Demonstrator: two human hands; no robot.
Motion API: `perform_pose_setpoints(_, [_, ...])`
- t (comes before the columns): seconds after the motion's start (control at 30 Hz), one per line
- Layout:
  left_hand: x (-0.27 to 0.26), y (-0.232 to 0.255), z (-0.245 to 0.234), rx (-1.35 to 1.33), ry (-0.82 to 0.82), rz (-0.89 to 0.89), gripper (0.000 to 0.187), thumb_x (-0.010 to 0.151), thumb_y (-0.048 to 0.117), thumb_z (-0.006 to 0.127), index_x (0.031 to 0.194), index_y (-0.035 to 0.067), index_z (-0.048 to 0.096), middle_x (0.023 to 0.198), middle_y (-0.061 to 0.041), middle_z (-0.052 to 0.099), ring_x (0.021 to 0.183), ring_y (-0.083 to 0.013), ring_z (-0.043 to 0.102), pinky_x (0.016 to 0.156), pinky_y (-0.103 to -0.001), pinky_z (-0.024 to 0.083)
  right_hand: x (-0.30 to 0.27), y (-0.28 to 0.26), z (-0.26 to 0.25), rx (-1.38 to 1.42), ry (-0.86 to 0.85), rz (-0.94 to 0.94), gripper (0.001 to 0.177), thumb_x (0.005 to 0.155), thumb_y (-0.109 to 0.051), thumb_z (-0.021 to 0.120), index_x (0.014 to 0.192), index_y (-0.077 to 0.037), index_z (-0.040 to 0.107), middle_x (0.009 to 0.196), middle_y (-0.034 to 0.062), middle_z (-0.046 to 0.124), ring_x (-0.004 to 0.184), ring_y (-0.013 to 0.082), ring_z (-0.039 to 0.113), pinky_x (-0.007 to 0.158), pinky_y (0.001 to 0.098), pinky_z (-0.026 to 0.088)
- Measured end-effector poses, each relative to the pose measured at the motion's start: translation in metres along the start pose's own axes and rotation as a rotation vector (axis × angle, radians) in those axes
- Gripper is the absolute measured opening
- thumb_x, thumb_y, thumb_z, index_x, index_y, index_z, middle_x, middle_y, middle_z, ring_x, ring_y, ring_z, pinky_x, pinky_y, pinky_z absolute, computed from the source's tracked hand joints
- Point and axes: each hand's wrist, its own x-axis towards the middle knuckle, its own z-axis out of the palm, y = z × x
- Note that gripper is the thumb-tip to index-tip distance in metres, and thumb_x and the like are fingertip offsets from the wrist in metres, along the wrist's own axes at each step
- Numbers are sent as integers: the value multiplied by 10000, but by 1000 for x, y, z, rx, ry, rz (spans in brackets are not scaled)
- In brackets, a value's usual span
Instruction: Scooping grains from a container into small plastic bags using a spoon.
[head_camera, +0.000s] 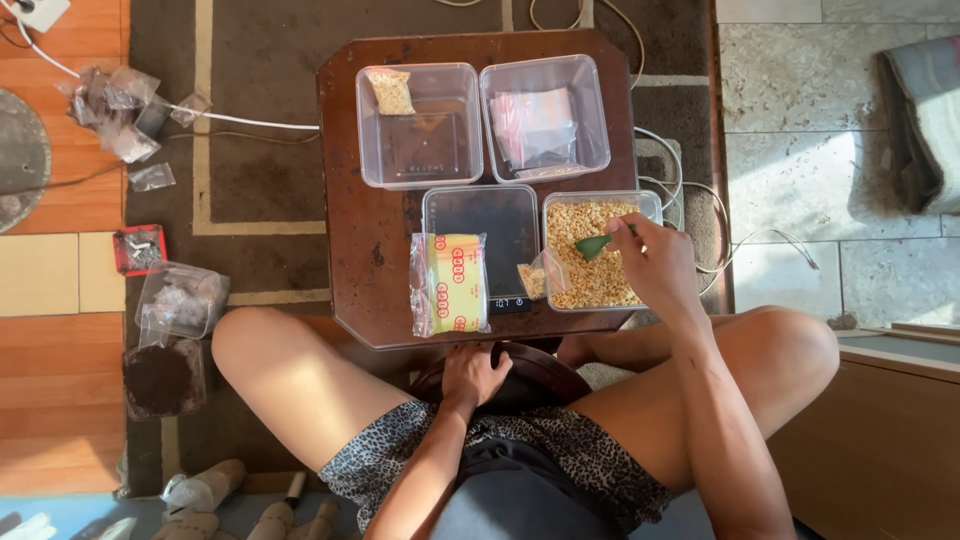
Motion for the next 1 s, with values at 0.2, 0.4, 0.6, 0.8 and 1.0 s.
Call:
perform_pose_setpoints(0.2, [-7,13,-21,32,0,12,528,981,469,481,1288,89,683,1064,-182,759,1099,-312,708,1140,-486,391,-9,-1,-10,280,115,88,351,1158,-280,551,943,-101,762,741,80,726,519,142,525,527,289,420])
perform_pose_setpoints(0.4, [-11,23,-36,51,-52,-18,562,985,490,441,1301,81,662,1117,-189,750,1148,-317,694,1133,-486,399,-22,10,-11,455,149,85,347,1171,-199,498,965,-40,727,739,92,698,615,118,533,590,245,409])
perform_pose_setpoints(0.6, [1,-5,13,68,106,44,509,956,454,520,1250,82,706,1056,-189,757,1096,-326,712,1085,-485,442,-19,-3,-6,395,180,-109,379,1186,-225,507,973,-16,741,740,127,707,607,136,521,596,253,408])
perform_pose_setpoints(0.8, [2,-9,19,48,114,56,525,961,473,520,1248,75,707,1070,-192,758,1084,-332,712,1086,-499,428,-6,3,1,263,141,-338,268,1105,-238,616,958,-97,790,757,57,755,569,188,628,536,275,455])
perform_pose_setpoints(1.0, [-3,-4,6,11,75,41,534,958,473,504,1242,66,702,1081,-194,752,1108,-338,703,1075,-493,449,-14,12,-4,218,232,-400,356,1149,-261,544,960,-72,780,735,83,719,480,173,497,521,279,426])
